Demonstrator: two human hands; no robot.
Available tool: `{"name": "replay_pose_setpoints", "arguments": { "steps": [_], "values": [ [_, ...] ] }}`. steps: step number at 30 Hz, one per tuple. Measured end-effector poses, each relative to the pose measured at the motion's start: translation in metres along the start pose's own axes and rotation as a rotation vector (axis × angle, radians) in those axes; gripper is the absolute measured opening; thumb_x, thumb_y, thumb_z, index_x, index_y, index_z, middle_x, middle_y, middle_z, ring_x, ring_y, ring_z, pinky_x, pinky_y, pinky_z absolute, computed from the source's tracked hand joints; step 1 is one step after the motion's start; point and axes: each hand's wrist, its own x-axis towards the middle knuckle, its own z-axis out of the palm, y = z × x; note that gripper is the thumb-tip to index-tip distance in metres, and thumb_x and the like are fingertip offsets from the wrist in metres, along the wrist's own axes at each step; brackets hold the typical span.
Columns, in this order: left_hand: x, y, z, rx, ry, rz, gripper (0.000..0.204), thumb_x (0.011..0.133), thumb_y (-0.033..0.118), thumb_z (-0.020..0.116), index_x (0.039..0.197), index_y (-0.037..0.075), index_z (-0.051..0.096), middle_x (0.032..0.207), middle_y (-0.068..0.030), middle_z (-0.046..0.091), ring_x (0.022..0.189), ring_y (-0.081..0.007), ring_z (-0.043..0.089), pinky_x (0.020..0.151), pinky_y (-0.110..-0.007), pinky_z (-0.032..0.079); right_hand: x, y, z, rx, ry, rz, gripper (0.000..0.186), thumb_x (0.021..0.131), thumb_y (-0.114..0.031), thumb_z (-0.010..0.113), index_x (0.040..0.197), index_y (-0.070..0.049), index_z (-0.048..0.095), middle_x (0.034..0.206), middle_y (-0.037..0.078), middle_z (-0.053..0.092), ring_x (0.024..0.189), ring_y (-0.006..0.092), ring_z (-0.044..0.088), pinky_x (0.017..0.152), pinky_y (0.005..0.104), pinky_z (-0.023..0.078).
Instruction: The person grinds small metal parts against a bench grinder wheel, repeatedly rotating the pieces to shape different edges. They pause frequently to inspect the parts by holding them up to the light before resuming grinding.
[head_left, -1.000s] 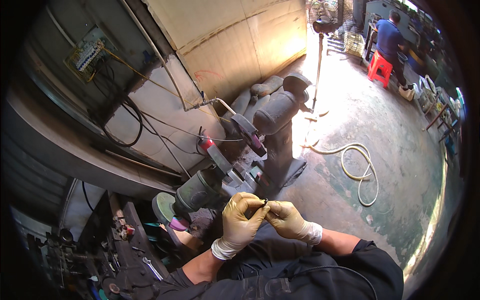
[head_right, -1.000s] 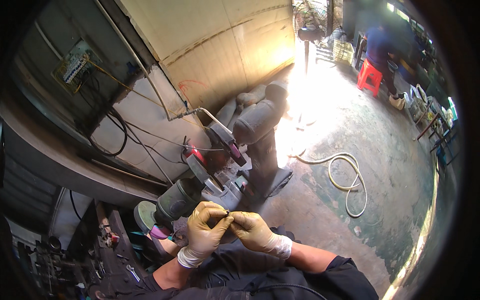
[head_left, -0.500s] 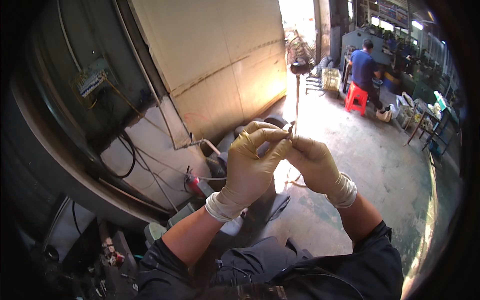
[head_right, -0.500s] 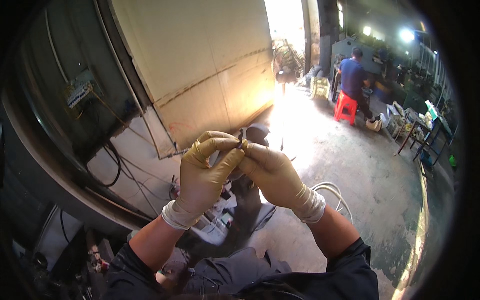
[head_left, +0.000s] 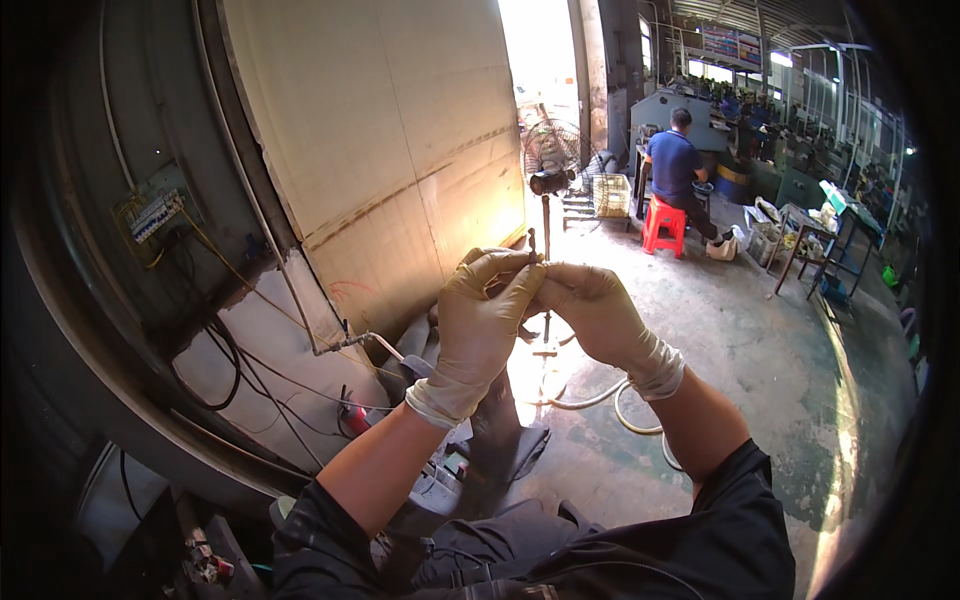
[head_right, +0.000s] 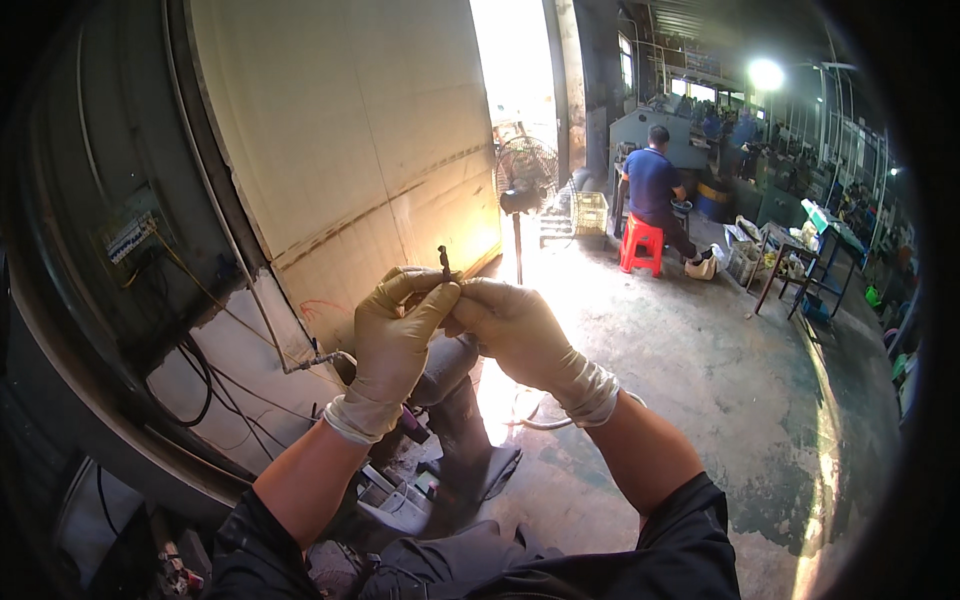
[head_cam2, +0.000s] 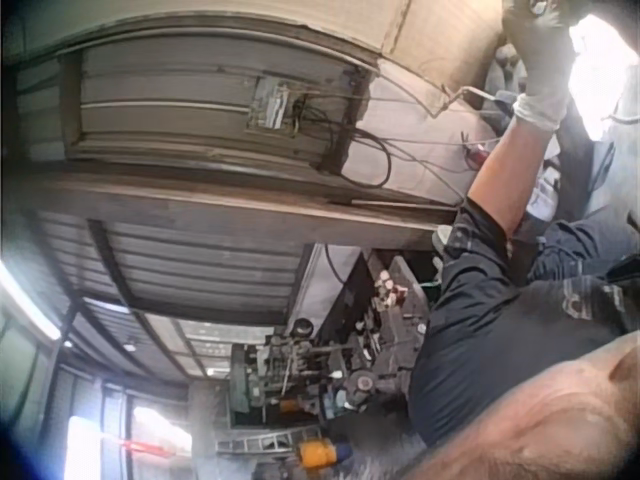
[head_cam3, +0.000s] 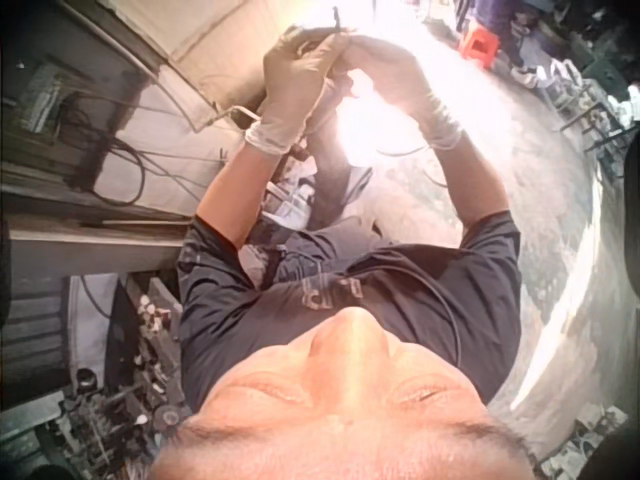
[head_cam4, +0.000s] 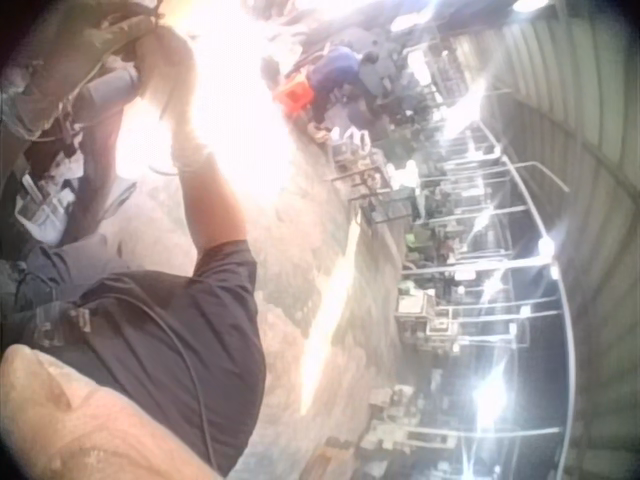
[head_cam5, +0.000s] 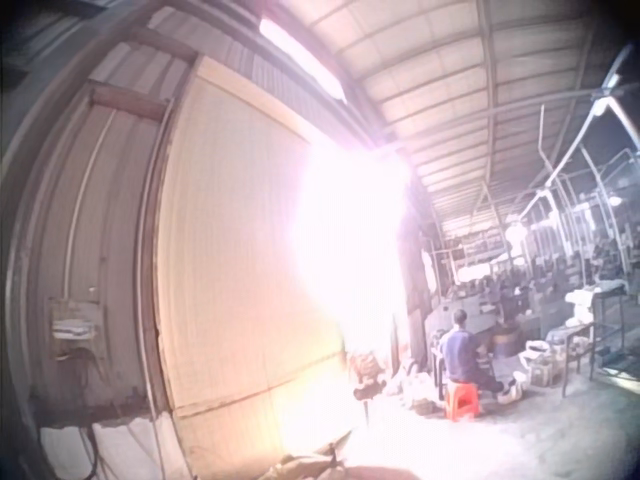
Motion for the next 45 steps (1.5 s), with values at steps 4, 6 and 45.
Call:
{"name": "replay_pose_setpoints", "arguments": {
  "steps": [4, 6, 45],
  "values": [
    [0.003, -0.004, -0.005, 0.014, 0.024, 0.041, 0.008, 0.092, 0.003, 0.071, 0.099, -0.001, 0.072, 0.094, -0.0015, 0.064, 0.083, -0.0095, 0.063, 0.07, -0.024, 0.054, 0.004, -0.003, 0.005, -0.036, -0.004, 0.006, 0.027, 0.102, -0.019, 0.059, 0.115, 0.003, 0.067, 0.094, 0.004, 0.07, 0.085, 0.0095, 0.064, 0.076, 0.024, 0.051],
    [0.005, -0.007, -0.012, 0.015, 0.035, 0.036, 0.008, 0.092, 0.003, 0.071, 0.099, 0.0, 0.072, 0.094, -0.001, 0.064, 0.083, -0.0089, 0.063, 0.069, -0.023, 0.053, 0.008, -0.007, 0.011, -0.062, -0.013, -0.02, 0.028, 0.102, -0.019, 0.059, 0.116, 0.004, 0.067, 0.094, 0.005, 0.07, 0.087, 0.0106, 0.065, 0.079, 0.0248, 0.052],
    [0.007, -0.006, -0.057, 0.075, 0.174, 0.071, 0.007, 0.092, 0.002, 0.071, 0.096, -0.003, 0.073, 0.088, -0.0002, 0.062, 0.071, -0.0076, 0.06, 0.062, -0.022, 0.047, 0.049, 0.024, 0.053, 0.163, -0.092, 0.033, 0.021, 0.096, -0.008, 0.066, 0.11, 0.007, 0.067, 0.093, 0.008, 0.071, 0.086, 0.0136, 0.067, 0.081, 0.0269, 0.055]
  ]
}}
